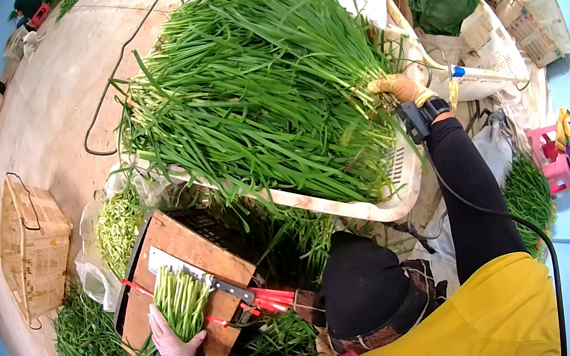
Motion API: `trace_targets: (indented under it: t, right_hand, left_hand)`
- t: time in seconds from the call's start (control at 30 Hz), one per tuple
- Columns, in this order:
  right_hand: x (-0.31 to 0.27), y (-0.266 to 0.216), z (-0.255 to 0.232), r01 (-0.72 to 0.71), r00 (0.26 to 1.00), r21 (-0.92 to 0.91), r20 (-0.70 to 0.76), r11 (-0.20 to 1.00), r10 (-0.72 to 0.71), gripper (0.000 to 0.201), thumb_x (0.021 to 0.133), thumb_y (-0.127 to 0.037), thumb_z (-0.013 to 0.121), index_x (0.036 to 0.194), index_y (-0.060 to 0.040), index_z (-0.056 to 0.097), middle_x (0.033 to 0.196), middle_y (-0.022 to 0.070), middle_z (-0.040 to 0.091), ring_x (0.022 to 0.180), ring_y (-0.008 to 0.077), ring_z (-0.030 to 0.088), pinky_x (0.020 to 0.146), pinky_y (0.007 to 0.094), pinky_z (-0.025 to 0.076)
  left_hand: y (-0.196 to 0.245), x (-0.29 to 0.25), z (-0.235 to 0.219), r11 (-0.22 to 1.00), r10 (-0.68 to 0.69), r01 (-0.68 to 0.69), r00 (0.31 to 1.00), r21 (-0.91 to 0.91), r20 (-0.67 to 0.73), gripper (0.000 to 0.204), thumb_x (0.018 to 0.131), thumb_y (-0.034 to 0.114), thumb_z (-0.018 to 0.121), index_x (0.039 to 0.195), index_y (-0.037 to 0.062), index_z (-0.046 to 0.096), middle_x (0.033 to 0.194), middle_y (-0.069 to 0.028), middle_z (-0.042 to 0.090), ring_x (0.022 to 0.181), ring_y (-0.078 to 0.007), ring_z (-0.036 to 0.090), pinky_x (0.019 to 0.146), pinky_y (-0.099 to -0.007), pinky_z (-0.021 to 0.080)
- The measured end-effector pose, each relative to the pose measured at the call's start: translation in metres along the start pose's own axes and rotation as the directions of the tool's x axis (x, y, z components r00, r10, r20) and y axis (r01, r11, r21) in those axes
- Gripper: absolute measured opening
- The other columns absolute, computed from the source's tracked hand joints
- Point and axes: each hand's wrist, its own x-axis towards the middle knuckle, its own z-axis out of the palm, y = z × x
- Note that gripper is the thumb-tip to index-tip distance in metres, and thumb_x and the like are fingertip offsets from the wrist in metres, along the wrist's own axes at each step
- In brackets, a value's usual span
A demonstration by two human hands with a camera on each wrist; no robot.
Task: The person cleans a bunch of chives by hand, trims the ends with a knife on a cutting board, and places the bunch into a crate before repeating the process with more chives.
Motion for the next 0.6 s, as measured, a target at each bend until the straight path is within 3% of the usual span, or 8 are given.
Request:
trace_targets:
  t: [0.07,0.1,0.2,0.23,0.27,0.33,0.37,0.6]
  right_hand:
    - [0.006,0.007,-0.004,0.132,0.991,-0.213,0.031,0.968,-0.128,0.027,0.091,-0.02,0.062,0.109,-0.0008,0.067,0.1,0.0038,0.069,0.089,0.0117,0.064,0.076,0.0257,0.051]
    - [0.007,0.011,-0.003,0.006,0.997,-0.03,0.071,1.0,-0.003,0.028,0.093,-0.019,0.058,0.112,0.0,0.067,0.108,0.0052,0.068,0.098,0.014,0.062,0.088,0.0271,0.048]
    - [-0.004,0.012,0.03,-0.011,1.0,-0.038,0.003,0.999,0.011,0.028,0.093,-0.018,0.059,0.113,-0.0009,0.066,0.11,0.0054,0.068,0.101,0.014,0.061,0.091,0.0272,0.045]
    - [0.005,0.024,0.031,0.107,0.99,-0.006,0.097,0.994,-0.106,0.026,0.093,-0.018,0.06,0.112,-0.0019,0.067,0.108,0.0047,0.068,0.096,0.0129,0.062,0.086,0.0266,0.048]
    - [0.006,0.031,0.034,-0.027,0.999,0.17,0.045,0.985,0.02,0.023,0.091,-0.015,0.063,0.109,-0.0003,0.065,0.095,0.0067,0.07,0.08,0.0149,0.067,0.069,0.0285,0.056]
    - [0.006,0.039,0.046,0.022,0.997,0.183,0.074,0.983,-0.036,0.023,0.09,-0.015,0.064,0.108,-0.0009,0.066,0.093,0.0064,0.07,0.077,0.0151,0.067,0.067,0.0287,0.056]
    - [0.003,0.044,0.051,-0.042,0.993,0.369,0.116,0.929,-0.002,0.025,0.09,-0.016,0.065,0.11,-0.0013,0.065,0.093,0.0059,0.07,0.079,0.0141,0.067,0.068,0.0286,0.056]
    - [-0.003,0.045,0.083,-0.045,0.986,0.435,0.163,0.9,-0.029,0.032,0.086,-0.017,0.071,0.113,-0.0051,0.061,0.092,0.0032,0.068,0.081,0.0145,0.066,0.062,0.0309,0.056]
  left_hand:
    - [-0.001,0.0,0.0,1.0,0.007,-0.007,1.0,-0.003,-0.005,0.135,0.045,0.027,0.091,0.151,0.0059,0.011,0.153,-0.0156,0.025,0.142,-0.034,0.023,0.113,-0.0451,0.024]
    - [-0.001,0.0,0.001,1.0,0.006,-0.006,1.0,-0.002,-0.005,0.135,0.045,0.027,0.091,0.151,0.0059,0.011,0.153,-0.0156,0.025,0.142,-0.034,0.023,0.113,-0.0451,0.024]
    - [-0.002,0.001,0.002,1.0,0.011,-0.011,1.0,-0.018,-0.014,0.135,0.044,0.026,0.091,0.15,0.0056,0.011,0.153,-0.016,0.025,0.142,-0.0341,0.023,0.113,-0.0452,0.024]
    - [-0.003,0.001,0.003,1.0,0.018,-0.019,1.0,-0.016,-0.019,0.134,0.044,0.027,0.091,0.15,0.0054,0.011,0.153,-0.0164,0.025,0.141,-0.0344,0.024,0.113,-0.0453,0.025]
    - [-0.004,0.0,0.003,1.0,0.025,-0.026,0.999,-0.013,-0.024,0.134,0.045,0.028,0.091,0.15,0.0053,0.012,0.153,-0.0168,0.025,0.141,-0.0346,0.024,0.113,-0.0455,0.025]
    - [-0.004,0.0,0.001,1.0,0.029,-0.029,0.999,-0.011,-0.021,0.134,0.045,0.029,0.091,0.15,0.0051,0.012,0.153,-0.0172,0.025,0.141,-0.0349,0.024,0.113,-0.0456,0.025]
    - [-0.004,0.001,0.0,0.999,0.036,-0.036,0.999,-0.014,-0.019,0.134,0.045,0.029,0.091,0.15,0.005,0.012,0.152,-0.0175,0.026,0.141,-0.0352,0.024,0.112,-0.0458,0.025]
    - [-0.001,0.001,-0.002,0.999,0.043,-0.043,0.999,-0.004,-0.01,0.133,0.046,0.029,0.091,0.15,0.0052,0.012,0.152,-0.0181,0.026,0.141,-0.035,0.025,0.112,-0.0464,0.026]
